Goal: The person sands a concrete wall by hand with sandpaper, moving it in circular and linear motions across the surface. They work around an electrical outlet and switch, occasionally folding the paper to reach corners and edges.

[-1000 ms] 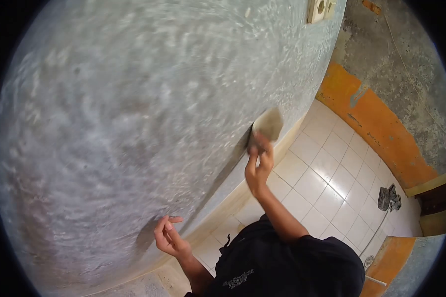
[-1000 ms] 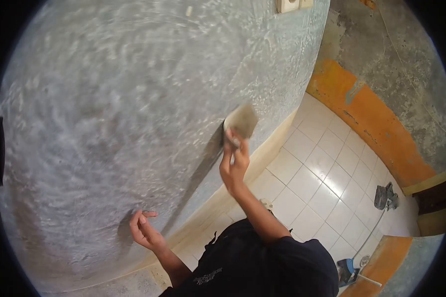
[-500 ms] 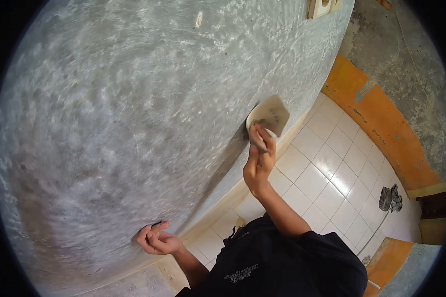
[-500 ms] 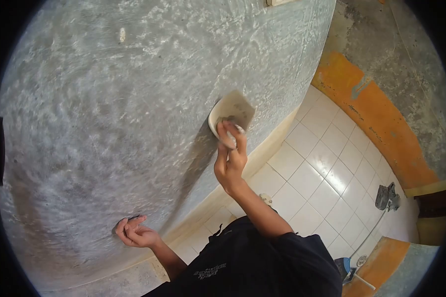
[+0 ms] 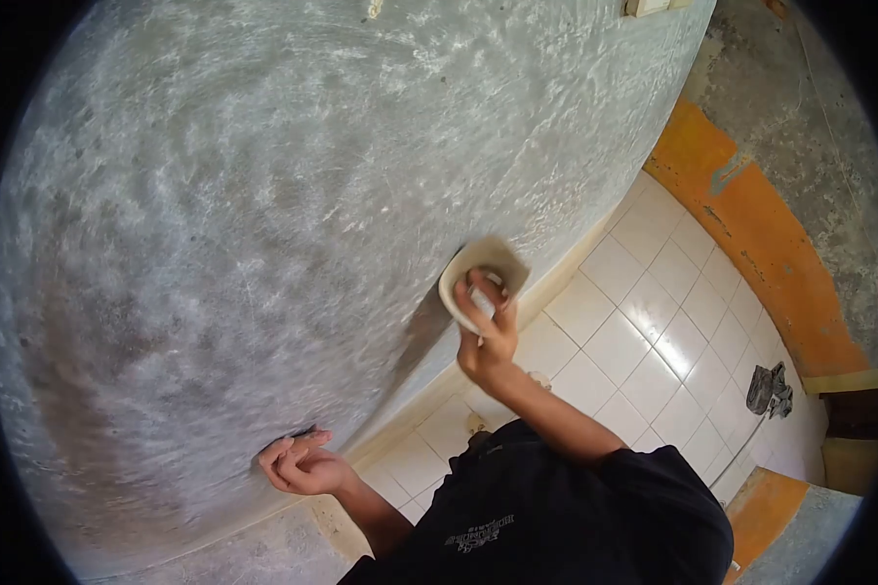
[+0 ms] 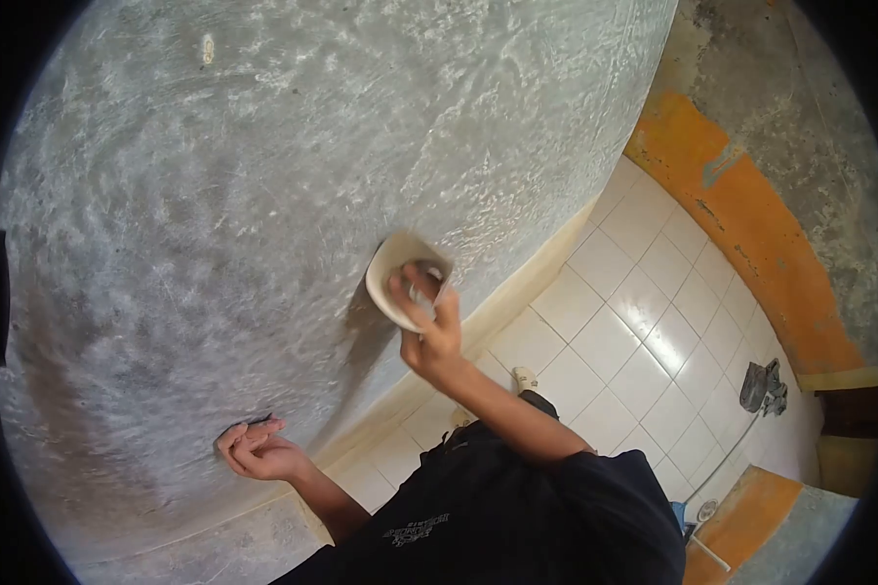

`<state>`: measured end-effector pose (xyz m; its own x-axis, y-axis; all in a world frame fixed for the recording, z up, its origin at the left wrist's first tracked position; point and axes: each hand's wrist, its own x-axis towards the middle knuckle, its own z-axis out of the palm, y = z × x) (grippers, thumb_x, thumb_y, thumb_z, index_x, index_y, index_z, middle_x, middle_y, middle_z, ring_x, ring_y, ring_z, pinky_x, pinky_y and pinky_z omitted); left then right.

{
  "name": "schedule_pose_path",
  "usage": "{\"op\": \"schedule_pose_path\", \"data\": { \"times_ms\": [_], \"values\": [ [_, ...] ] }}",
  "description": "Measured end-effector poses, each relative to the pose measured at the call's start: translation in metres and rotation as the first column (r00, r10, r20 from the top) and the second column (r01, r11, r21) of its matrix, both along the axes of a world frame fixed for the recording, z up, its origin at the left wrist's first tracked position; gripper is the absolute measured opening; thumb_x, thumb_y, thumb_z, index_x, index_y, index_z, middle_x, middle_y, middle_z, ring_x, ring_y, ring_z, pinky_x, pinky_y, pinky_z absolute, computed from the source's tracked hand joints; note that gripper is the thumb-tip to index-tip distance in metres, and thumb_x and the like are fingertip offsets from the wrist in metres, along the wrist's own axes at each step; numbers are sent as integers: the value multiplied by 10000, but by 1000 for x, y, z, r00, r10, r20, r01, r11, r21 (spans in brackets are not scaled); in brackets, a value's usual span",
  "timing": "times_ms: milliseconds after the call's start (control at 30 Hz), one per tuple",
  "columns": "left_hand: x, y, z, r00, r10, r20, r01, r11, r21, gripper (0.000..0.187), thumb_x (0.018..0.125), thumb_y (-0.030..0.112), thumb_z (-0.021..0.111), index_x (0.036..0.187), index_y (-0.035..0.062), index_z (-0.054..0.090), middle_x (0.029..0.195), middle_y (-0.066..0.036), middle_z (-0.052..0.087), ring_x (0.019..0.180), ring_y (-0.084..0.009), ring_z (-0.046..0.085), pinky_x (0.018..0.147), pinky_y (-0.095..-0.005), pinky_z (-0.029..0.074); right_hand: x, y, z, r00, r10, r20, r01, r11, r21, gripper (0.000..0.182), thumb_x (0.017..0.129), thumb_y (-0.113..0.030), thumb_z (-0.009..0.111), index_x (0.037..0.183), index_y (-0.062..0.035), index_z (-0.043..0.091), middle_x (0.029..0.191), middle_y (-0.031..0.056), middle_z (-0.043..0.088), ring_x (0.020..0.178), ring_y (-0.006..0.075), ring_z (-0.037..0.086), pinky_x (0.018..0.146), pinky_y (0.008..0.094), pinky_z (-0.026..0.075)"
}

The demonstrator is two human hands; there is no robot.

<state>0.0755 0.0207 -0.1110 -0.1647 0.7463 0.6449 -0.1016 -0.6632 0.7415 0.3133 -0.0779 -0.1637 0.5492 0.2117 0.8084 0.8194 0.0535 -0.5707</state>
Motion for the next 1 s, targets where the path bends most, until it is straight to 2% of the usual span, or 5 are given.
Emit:
{"op": "schedule_pose_path", "data": {
  "times_ms": [167,367,600,767,1000],
  "values": [
    [-1,-2,3,997,-26,69,32,996,-83,191,877,155,433,855,29,575,436,-82,489,333,-178,434,466,-317,512,-3,2,-47,946,-29,-324,51,997,61,323,910,62,506,1212,62,621,1312,211,538,1189,360,538,1013,416,425],
    [-3,-3,5,997,-33,63,41,990,-133,169,857,133,421,854,30,554,437,-117,524,312,-178,424,475,-350,547,34,2,-2,987,-60,-146,80,987,136,326,947,65,459,1240,85,600,1403,243,470,1164,379,560,1011,417,432],
    [-3,-4,7,997,-34,75,44,990,-136,160,853,132,429,847,31,553,435,-114,519,311,-176,414,476,-347,545,-17,11,-56,991,106,79,-107,994,1,527,727,159,537,1224,29,653,1338,223,555,1262,385,516,1073,429,409],
    [0,-4,8,996,-20,90,33,990,-139,162,838,129,434,817,27,558,427,-111,510,300,-173,404,447,-345,537,15,17,-29,984,-41,-174,61,992,110,536,808,159,492,1334,71,541,1472,306,403,1406,492,301,1139,479,290],
    [2,-5,10,996,16,90,0,985,-174,177,841,164,462,807,36,579,428,-91,489,309,-189,395,451,-369,521,-38,18,-47,949,308,71,-306,951,-30,578,678,148,540,1242,49,612,1376,288,514,1322,475,447,1099,466,381]
  ]
}}
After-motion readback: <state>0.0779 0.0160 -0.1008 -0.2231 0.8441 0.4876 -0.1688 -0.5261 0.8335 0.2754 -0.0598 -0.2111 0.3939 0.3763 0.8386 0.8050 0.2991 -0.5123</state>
